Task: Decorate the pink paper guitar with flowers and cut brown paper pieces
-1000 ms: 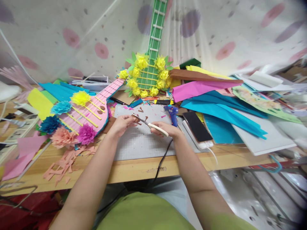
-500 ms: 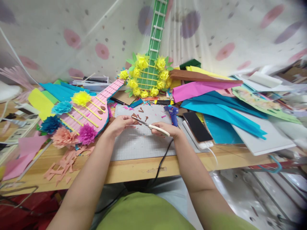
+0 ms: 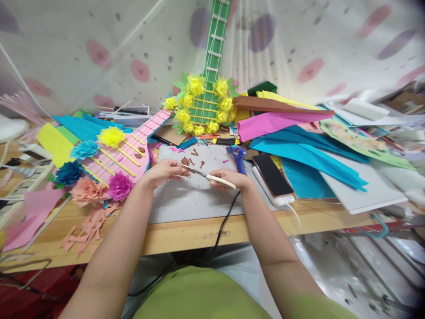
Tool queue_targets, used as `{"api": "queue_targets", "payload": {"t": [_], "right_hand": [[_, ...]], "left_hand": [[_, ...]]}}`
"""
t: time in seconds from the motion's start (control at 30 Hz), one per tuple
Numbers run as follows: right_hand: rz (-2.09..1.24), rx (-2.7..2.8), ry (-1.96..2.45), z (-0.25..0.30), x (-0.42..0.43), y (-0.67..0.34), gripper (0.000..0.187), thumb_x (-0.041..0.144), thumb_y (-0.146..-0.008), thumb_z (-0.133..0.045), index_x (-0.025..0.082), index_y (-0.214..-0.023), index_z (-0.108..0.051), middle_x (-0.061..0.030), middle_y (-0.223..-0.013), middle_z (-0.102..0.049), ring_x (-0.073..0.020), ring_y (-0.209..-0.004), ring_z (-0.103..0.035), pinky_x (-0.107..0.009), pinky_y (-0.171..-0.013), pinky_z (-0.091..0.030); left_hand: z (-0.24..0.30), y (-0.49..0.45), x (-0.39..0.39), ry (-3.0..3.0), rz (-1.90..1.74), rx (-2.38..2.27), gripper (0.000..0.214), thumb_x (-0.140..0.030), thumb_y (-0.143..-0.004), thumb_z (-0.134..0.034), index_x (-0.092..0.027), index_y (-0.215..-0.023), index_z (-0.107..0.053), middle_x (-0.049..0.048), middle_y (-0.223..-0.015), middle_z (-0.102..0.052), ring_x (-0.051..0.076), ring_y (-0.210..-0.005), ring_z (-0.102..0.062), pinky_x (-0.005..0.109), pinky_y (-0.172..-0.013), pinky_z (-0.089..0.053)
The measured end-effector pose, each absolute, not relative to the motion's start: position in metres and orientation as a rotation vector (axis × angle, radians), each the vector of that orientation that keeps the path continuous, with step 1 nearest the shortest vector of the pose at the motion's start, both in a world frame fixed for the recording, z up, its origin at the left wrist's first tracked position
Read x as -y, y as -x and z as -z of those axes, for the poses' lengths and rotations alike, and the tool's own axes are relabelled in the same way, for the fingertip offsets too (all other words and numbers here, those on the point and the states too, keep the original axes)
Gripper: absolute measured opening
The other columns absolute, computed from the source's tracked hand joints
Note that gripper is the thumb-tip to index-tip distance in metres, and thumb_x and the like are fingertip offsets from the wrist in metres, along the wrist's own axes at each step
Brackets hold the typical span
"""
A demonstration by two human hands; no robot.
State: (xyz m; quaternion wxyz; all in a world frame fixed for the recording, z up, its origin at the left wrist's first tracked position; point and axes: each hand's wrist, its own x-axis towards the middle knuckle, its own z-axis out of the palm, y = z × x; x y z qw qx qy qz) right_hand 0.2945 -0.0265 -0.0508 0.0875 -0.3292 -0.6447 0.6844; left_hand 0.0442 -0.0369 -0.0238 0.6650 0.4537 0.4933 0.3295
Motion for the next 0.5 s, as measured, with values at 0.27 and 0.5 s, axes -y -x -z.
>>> {"api": "queue_targets", "payload": {"t": [0.27, 0.5], "right_hand": [[-1.742, 1.799, 1.033, 0.056, 0.022, -0.291, 0.041, 0.055, -0.071, -0.062, 0.019, -0.074, -0.043, 0.0078, -0.046, -0.046, -0.0054, -0.035, -0.040, -0.017, -0.033, -0.031], [-1.436, 1.610, 1.052, 0.063, 0.025, -0.259, 0.044, 0.042, -0.060, -0.074, 0.018, -0.083, -0.046, 0.0000, -0.074, -0.060, -0.0115, -0.065, -0.058, -0.024, -0.058, -0.045]], "left_hand": [[0.037, -0.051, 0.036, -1.000, -0.889, -1.214, 0.028, -0.030, -0.045, -0.084, -0.013, -0.061, -0.069, 0.0114, -0.074, -0.071, 0.020, -0.071, -0.065, 0.029, -0.063, -0.051], [0.045, -0.068, 0.041, -0.908, -0.983, -1.192, 0.031, -0.029, -0.041, -0.085, -0.012, -0.060, -0.068, 0.0092, -0.072, -0.068, 0.019, -0.071, -0.063, 0.030, -0.062, -0.052]]}}
